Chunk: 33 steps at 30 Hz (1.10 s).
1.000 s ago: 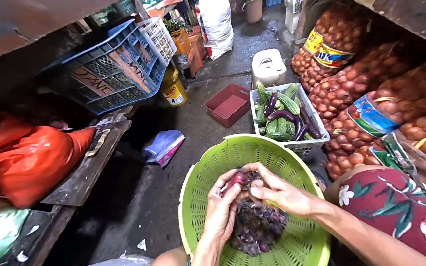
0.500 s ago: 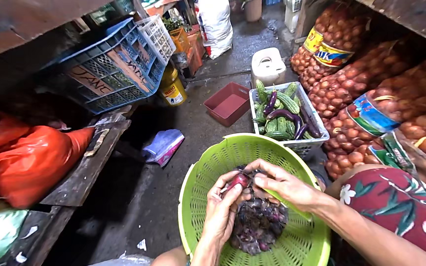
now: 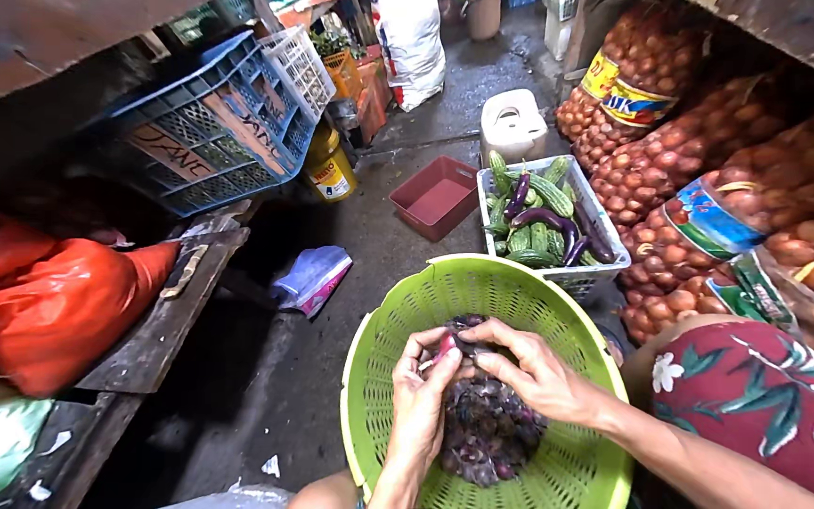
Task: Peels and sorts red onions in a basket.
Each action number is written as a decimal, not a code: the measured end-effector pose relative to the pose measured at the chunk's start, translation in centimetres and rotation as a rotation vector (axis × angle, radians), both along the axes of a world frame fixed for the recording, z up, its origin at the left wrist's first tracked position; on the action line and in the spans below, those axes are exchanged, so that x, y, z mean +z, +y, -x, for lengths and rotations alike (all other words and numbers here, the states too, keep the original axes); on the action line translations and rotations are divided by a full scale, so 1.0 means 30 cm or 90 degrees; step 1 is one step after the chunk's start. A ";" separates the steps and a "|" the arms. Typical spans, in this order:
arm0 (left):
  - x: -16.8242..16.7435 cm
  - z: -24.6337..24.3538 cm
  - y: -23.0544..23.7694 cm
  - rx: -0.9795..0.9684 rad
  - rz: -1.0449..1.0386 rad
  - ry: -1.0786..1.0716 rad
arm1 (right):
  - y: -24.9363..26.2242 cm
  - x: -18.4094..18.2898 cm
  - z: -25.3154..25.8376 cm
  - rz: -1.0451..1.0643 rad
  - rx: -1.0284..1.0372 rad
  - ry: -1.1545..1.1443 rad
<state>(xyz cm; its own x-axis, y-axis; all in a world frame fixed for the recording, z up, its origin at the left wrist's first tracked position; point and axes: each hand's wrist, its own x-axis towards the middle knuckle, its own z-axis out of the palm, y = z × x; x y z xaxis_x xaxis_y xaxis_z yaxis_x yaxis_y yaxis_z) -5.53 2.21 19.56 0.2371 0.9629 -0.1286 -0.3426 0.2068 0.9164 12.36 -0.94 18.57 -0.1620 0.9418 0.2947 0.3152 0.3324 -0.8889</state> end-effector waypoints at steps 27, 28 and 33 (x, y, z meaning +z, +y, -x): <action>-0.015 0.040 0.020 -0.055 -0.111 0.015 | 0.037 0.058 -0.028 0.264 -0.064 0.424; -0.016 0.039 0.020 -0.059 -0.093 -0.022 | 0.047 0.068 -0.040 0.340 -0.090 0.490; -0.011 0.033 0.035 -0.030 0.108 -0.256 | 0.024 0.067 -0.042 0.252 0.064 0.362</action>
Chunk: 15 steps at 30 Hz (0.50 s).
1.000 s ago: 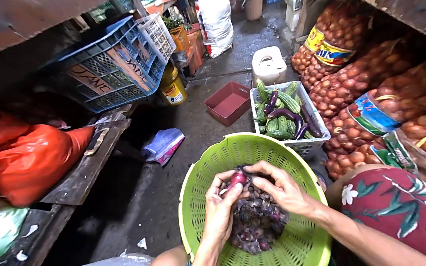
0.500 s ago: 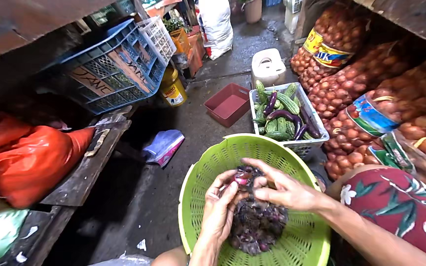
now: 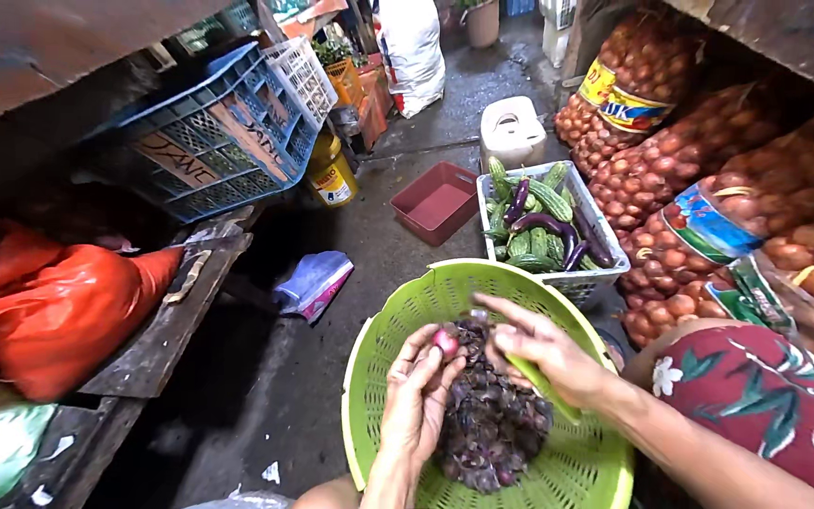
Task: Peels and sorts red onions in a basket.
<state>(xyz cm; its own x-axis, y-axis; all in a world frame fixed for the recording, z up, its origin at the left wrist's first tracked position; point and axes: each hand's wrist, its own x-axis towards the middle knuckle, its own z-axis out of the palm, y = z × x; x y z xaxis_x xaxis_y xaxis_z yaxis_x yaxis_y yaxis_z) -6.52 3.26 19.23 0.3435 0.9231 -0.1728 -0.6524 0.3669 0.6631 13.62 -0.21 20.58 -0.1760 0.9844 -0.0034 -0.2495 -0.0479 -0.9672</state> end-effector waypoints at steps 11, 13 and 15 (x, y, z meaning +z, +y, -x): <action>-0.003 -0.012 -0.025 0.024 -0.111 0.125 | -0.019 -0.034 0.024 -0.252 0.028 -0.278; -0.008 -0.013 -0.028 0.032 -0.141 0.132 | -0.019 -0.041 0.026 -0.258 0.016 -0.285; -0.011 -0.016 -0.030 0.045 -0.153 0.136 | -0.019 -0.045 0.030 -0.265 0.000 -0.303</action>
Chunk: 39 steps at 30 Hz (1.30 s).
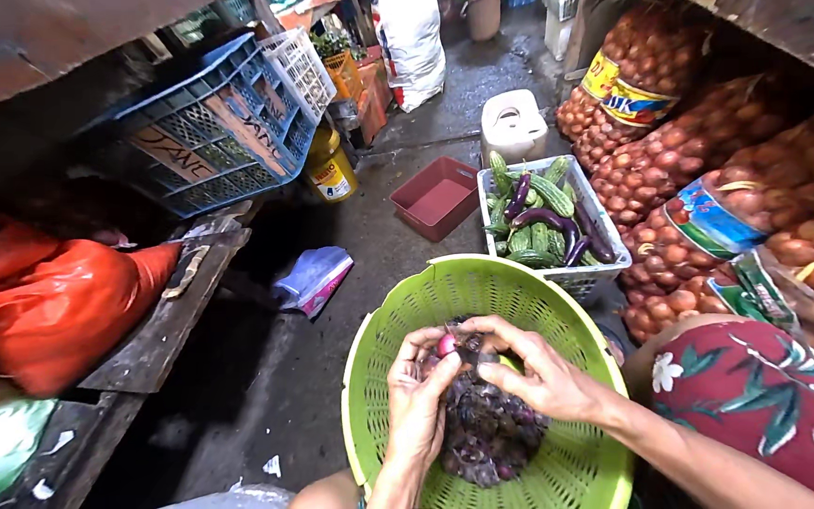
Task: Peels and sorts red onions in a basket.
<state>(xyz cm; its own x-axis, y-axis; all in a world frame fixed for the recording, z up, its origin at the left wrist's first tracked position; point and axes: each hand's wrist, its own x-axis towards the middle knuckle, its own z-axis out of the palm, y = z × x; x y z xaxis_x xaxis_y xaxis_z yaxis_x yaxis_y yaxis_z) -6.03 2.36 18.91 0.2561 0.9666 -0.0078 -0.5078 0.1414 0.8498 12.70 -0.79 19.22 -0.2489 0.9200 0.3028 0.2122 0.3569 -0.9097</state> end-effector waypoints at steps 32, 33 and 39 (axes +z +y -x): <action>0.016 0.034 -0.129 -0.147 0.158 -0.271 | -0.023 0.064 0.006 0.218 0.026 0.196; 0.020 0.026 -0.141 -0.143 0.150 -0.244 | -0.035 0.047 0.024 0.125 -0.002 0.143; 0.033 0.013 -0.196 -0.093 0.227 -0.114 | -0.028 -0.036 0.062 -0.220 -0.164 0.066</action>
<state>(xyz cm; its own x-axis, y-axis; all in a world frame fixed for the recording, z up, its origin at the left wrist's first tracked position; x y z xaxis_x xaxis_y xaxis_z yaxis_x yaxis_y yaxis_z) -6.43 -3.52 19.90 0.4177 0.8650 -0.2779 -0.5963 0.4918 0.6345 10.85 -1.63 18.13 0.0230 0.7886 0.6145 0.2484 0.5909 -0.7676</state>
